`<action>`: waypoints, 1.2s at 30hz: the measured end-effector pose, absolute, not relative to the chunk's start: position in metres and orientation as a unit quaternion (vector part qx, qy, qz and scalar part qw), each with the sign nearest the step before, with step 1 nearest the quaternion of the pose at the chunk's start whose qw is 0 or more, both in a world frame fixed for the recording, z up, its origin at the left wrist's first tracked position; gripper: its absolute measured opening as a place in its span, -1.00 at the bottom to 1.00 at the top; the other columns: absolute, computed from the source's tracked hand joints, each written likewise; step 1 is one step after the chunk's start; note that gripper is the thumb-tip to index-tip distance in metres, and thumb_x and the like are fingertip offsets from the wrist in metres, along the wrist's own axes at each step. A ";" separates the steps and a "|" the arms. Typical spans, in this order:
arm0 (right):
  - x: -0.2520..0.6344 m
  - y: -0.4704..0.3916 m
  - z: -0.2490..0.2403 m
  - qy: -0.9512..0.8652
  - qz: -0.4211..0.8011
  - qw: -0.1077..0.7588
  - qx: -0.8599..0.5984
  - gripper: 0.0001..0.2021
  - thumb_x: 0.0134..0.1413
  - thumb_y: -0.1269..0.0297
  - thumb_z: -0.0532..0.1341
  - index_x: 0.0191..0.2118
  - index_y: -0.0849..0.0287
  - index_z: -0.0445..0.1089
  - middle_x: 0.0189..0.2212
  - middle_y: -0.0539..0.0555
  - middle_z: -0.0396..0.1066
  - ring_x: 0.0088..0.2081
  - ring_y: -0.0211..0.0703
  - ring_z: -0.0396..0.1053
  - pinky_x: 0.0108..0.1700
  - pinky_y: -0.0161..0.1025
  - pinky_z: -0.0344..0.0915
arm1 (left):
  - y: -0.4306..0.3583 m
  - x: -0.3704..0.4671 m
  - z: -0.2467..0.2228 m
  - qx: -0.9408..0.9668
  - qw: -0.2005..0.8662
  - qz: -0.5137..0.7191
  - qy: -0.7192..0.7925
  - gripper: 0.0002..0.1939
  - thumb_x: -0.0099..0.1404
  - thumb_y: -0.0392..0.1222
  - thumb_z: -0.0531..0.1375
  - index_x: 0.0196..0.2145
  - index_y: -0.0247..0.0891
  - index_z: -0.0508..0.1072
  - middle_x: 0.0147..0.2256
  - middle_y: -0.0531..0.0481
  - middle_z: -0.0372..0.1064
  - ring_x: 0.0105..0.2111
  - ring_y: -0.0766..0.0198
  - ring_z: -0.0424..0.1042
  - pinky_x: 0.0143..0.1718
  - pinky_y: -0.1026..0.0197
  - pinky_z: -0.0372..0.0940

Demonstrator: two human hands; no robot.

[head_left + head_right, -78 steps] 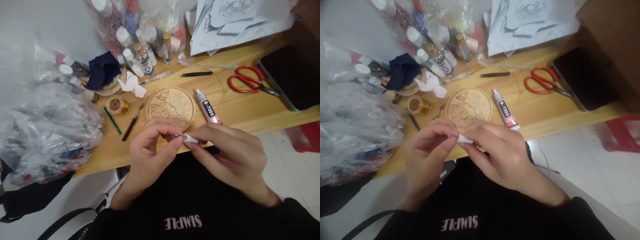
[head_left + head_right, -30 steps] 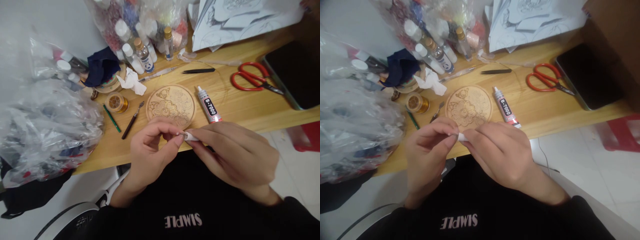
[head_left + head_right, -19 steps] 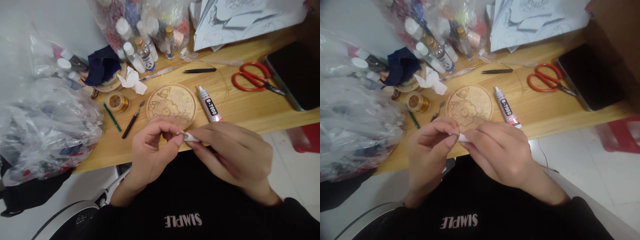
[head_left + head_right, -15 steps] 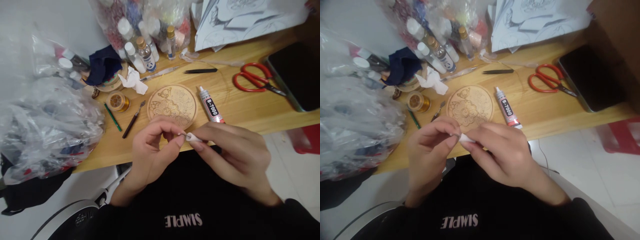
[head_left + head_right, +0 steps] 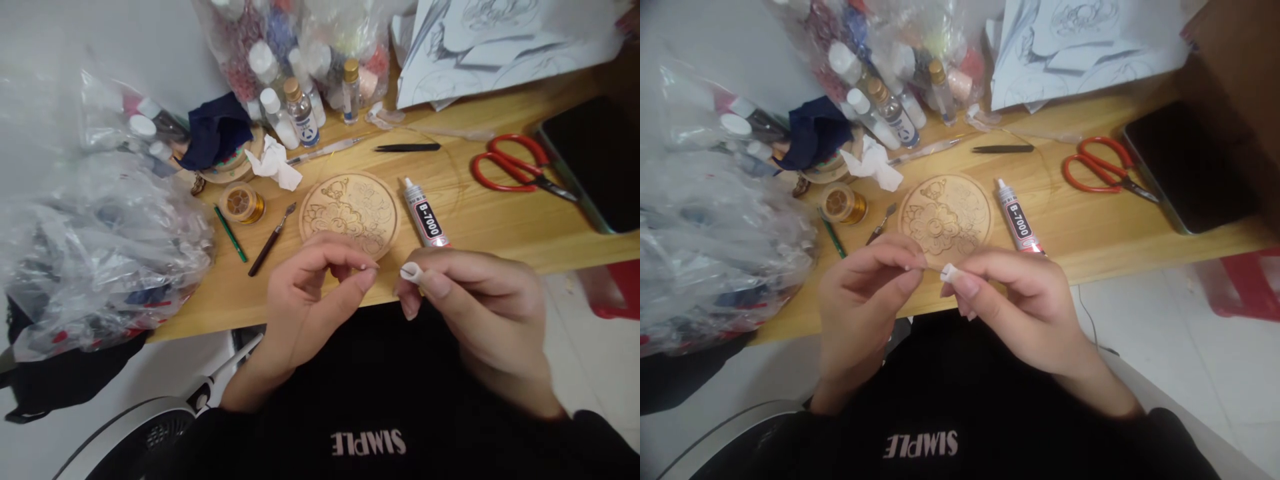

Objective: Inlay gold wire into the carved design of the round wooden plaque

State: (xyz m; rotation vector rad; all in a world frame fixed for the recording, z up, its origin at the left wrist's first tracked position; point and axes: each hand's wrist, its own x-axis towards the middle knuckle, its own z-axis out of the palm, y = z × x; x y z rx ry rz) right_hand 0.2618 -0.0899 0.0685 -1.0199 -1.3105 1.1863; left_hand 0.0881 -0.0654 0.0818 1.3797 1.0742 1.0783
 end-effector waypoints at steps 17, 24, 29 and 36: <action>0.263 -0.088 0.070 -0.579 0.478 0.506 -0.424 -0.89 0.19 0.41 0.25 -0.34 0.11 0.49 -0.54 -0.09 0.44 -0.50 -0.34 0.40 -0.45 -0.38 0.37 | -0.067 0.087 0.084 0.557 0.564 0.434 0.428 -0.95 0.26 -0.26 0.31 -0.34 -0.12 0.56 -0.32 0.01 0.44 -0.32 0.29 0.36 -0.28 0.17 0.30; 0.261 -0.090 0.071 -0.573 0.469 0.514 -0.432 -0.89 0.19 0.42 0.24 -0.34 0.12 0.49 -0.54 -0.11 0.43 -0.49 -0.38 0.39 -0.44 -0.41 0.35 | -0.066 0.086 0.082 0.568 0.562 0.432 0.418 -0.92 0.31 -0.24 0.26 -0.33 -0.10 0.56 -0.34 0.01 0.41 -0.32 0.27 0.35 -0.29 0.16 0.28; 0.260 -0.090 0.072 -0.567 0.470 0.514 -0.439 -0.90 0.20 0.39 0.25 -0.34 0.11 0.49 -0.55 -0.11 0.43 -0.50 -0.39 0.39 -0.45 -0.41 0.35 | -0.065 0.085 0.081 0.566 0.571 0.437 0.404 -0.88 0.35 -0.25 0.21 -0.32 -0.12 0.56 -0.32 0.00 0.40 -0.31 0.29 0.35 -0.28 0.18 0.27; 0.265 -0.089 0.071 -0.586 0.480 0.494 -0.427 -0.86 0.21 0.47 0.21 -0.31 0.10 0.48 -0.51 -0.13 0.44 -0.45 -0.42 0.39 -0.39 -0.46 0.35 | -0.066 0.088 0.082 0.547 0.580 0.443 0.411 -0.96 0.28 -0.25 0.28 -0.34 -0.16 0.55 -0.33 0.02 0.39 -0.33 0.30 0.33 -0.29 0.20 0.25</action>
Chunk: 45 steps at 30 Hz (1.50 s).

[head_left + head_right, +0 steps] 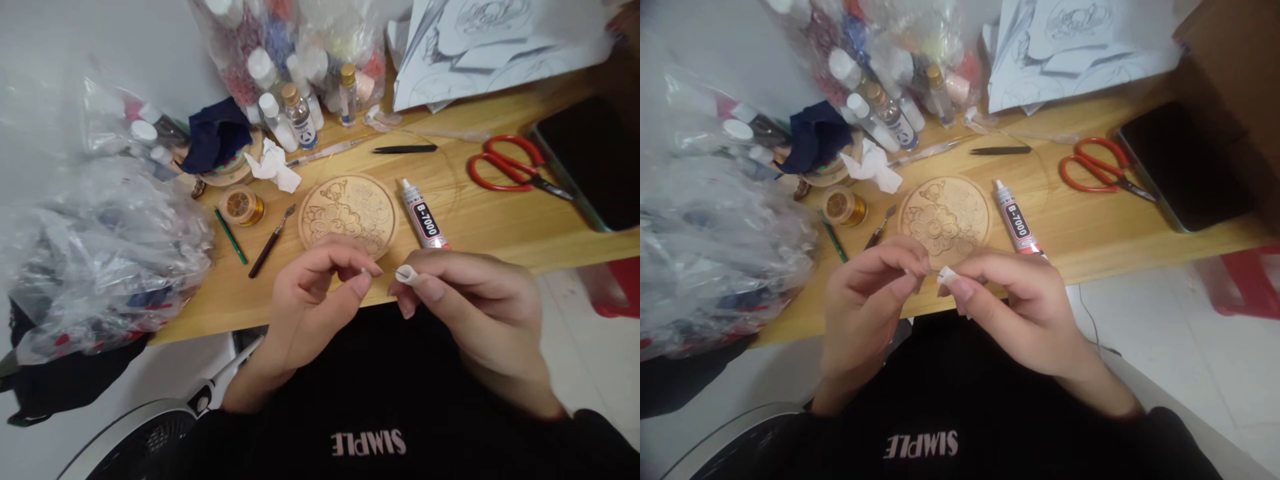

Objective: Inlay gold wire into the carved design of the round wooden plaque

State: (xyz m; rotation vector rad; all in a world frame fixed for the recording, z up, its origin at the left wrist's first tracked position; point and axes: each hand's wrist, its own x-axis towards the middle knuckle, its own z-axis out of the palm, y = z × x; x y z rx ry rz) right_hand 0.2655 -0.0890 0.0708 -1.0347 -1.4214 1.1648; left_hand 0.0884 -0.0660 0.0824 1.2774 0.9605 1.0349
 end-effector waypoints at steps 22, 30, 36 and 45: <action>0.263 -0.088 0.083 -0.607 0.448 0.471 -0.457 -0.94 0.17 0.41 0.27 -0.34 0.15 0.46 -0.51 -0.11 0.44 -0.48 -0.45 0.36 -0.45 -0.47 0.29 | -0.065 0.090 0.087 0.550 0.579 0.430 0.421 -0.96 0.22 -0.22 0.34 -0.34 -0.13 0.55 -0.31 0.02 0.43 -0.34 0.32 0.36 -0.30 0.20 0.34; 0.266 -0.086 0.082 -0.641 0.429 0.465 -0.436 -0.96 0.12 0.40 0.30 -0.32 0.13 0.48 -0.50 -0.05 0.47 -0.51 -0.38 0.37 -0.49 -0.40 0.31 | -0.065 0.088 0.088 0.610 0.506 0.436 0.427 -0.94 0.22 -0.20 0.35 -0.31 -0.12 0.55 -0.30 0.00 0.43 -0.31 0.29 0.37 -0.33 0.18 0.34; 0.265 -0.088 0.088 -0.638 0.426 0.441 -0.466 -0.96 0.16 0.38 0.27 -0.32 0.14 0.46 -0.50 -0.04 0.46 -0.49 -0.37 0.37 -0.46 -0.39 0.32 | -0.063 0.084 0.083 0.692 0.405 0.443 0.401 -0.83 0.21 -0.29 0.34 -0.23 -0.08 0.54 -0.27 0.03 0.44 -0.26 0.28 0.41 -0.32 0.19 0.37; 0.264 -0.090 0.083 -0.639 0.400 0.462 -0.466 -0.93 0.14 0.42 0.27 -0.35 0.12 0.46 -0.52 -0.06 0.45 -0.52 -0.35 0.36 -0.48 -0.36 0.31 | -0.062 0.083 0.089 0.807 0.168 0.406 0.394 -0.82 0.21 -0.29 0.34 -0.22 -0.10 0.50 -0.30 0.07 0.50 -0.33 0.27 0.44 -0.27 0.14 0.42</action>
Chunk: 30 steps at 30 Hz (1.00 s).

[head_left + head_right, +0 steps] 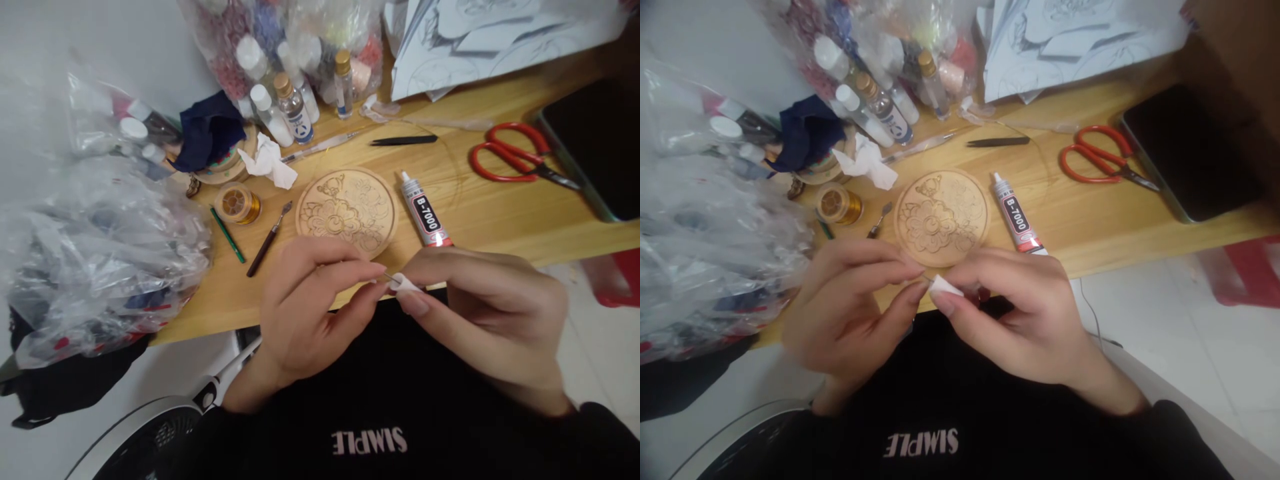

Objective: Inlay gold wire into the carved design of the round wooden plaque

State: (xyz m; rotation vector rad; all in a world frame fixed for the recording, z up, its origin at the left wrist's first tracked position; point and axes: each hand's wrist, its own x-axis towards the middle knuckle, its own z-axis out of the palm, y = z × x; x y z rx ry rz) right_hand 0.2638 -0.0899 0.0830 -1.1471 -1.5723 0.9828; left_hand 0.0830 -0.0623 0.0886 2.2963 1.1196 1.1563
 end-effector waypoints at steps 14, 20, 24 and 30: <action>0.263 -0.094 0.085 -0.658 0.358 0.457 -0.479 -0.93 0.10 0.39 0.31 -0.36 0.06 0.45 -0.50 -0.04 0.47 -0.49 -0.28 0.39 -0.49 -0.30 0.30 | -0.060 0.078 0.091 0.840 0.156 0.368 0.367 -0.71 0.17 -0.22 0.37 -0.14 -0.02 0.48 -0.26 0.10 0.50 -0.33 0.23 0.47 -0.24 0.13 0.30; 0.264 -0.094 0.084 -0.663 0.353 0.457 -0.476 -0.92 0.10 0.40 0.31 -0.37 0.08 0.44 -0.50 -0.03 0.46 -0.49 -0.29 0.39 -0.48 -0.31 0.30 | -0.059 0.083 0.090 0.844 0.108 0.376 0.367 -0.81 0.20 -0.24 0.33 -0.21 -0.08 0.47 -0.31 0.11 0.51 -0.36 0.27 0.46 -0.28 0.13 0.29; 0.264 -0.095 0.085 -0.656 0.359 0.453 -0.486 -0.94 0.13 0.35 0.29 -0.36 0.05 0.45 -0.51 -0.03 0.46 -0.51 -0.27 0.38 -0.50 -0.29 0.30 | -0.058 0.085 0.094 0.847 0.085 0.369 0.373 -0.86 0.21 -0.26 0.31 -0.27 -0.07 0.47 -0.35 0.11 0.52 -0.39 0.27 0.46 -0.35 0.13 0.30; 0.264 -0.093 0.085 -0.653 0.371 0.457 -0.477 -0.96 0.11 0.33 0.32 -0.34 0.05 0.45 -0.50 -0.04 0.47 -0.51 -0.28 0.38 -0.50 -0.30 0.31 | -0.059 0.084 0.093 0.844 0.084 0.385 0.363 -0.86 0.20 -0.25 0.31 -0.26 -0.15 0.47 -0.36 0.07 0.52 -0.39 0.27 0.46 -0.32 0.13 0.30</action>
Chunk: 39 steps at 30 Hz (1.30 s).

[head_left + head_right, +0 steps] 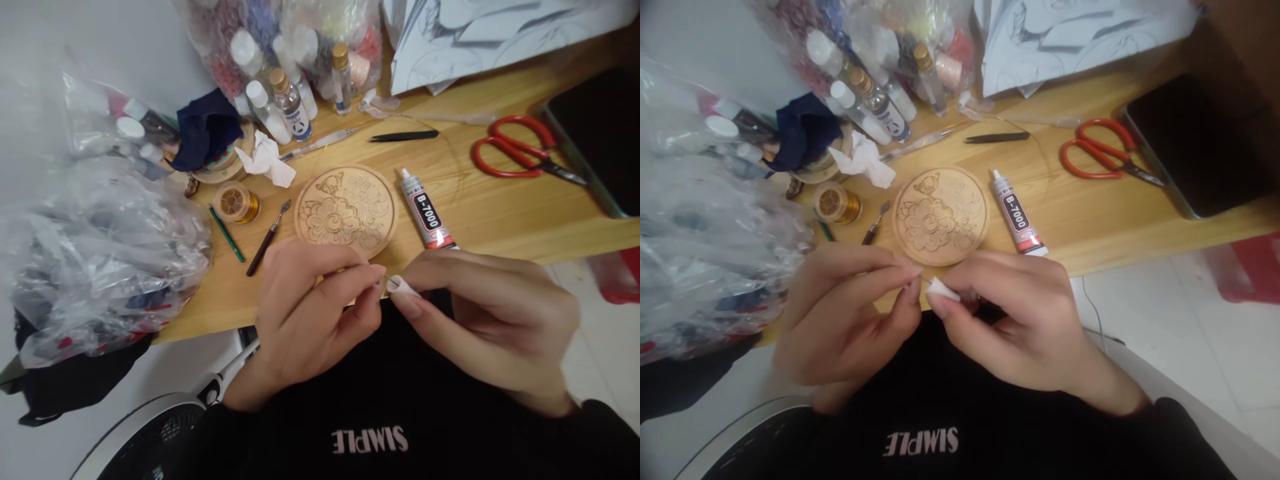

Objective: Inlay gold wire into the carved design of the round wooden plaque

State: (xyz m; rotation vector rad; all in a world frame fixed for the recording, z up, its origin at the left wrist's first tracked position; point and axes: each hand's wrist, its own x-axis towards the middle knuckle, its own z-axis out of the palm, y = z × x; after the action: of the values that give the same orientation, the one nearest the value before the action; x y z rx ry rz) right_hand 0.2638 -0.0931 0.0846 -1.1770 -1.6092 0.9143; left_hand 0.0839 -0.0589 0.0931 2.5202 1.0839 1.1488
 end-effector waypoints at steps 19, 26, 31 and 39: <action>0.265 -0.094 0.083 -0.664 0.344 0.457 -0.482 -0.94 0.13 0.37 0.29 -0.32 0.03 0.45 -0.51 -0.03 0.47 -0.52 -0.27 0.38 -0.51 -0.28 0.32 | -0.063 0.081 0.089 0.823 0.157 0.387 0.385 -0.67 0.13 -0.21 0.38 -0.14 0.04 0.48 -0.28 0.10 0.51 -0.35 0.18 0.44 -0.24 0.07 0.32; 0.267 -0.097 0.082 -0.683 0.323 0.441 -0.485 -0.95 0.13 0.35 0.29 -0.31 0.05 0.43 -0.48 -0.03 0.47 -0.49 -0.27 0.39 -0.48 -0.28 0.32 | -0.059 0.081 0.096 0.818 0.209 0.368 0.390 -0.76 0.14 -0.27 0.37 -0.24 0.03 0.53 -0.29 0.12 0.52 -0.39 0.23 0.45 -0.24 0.06 0.33; 0.268 -0.098 0.082 -0.695 0.298 0.435 -0.489 -0.93 0.12 0.32 0.32 -0.27 0.05 0.43 -0.48 -0.03 0.46 -0.50 -0.26 0.37 -0.47 -0.27 0.31 | -0.059 0.083 0.095 0.819 0.208 0.374 0.383 -0.75 0.16 -0.29 0.36 -0.23 0.03 0.54 -0.30 0.13 0.52 -0.38 0.24 0.47 -0.28 0.07 0.30; 0.267 -0.095 0.080 -0.699 0.299 0.444 -0.474 -0.94 0.13 0.40 0.28 -0.32 0.10 0.42 -0.52 -0.04 0.43 -0.52 -0.32 0.34 -0.50 -0.32 0.27 | -0.060 0.085 0.092 0.849 0.083 0.374 0.364 -0.81 0.20 -0.31 0.32 -0.21 -0.12 0.51 -0.35 0.09 0.52 -0.39 0.26 0.46 -0.35 0.09 0.31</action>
State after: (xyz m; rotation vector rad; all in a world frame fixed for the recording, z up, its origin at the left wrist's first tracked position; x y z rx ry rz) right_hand 0.2666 -0.0948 0.0798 -1.1755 -1.7341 0.7408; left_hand 0.0847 -0.0601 0.0916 2.5348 1.0880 1.1165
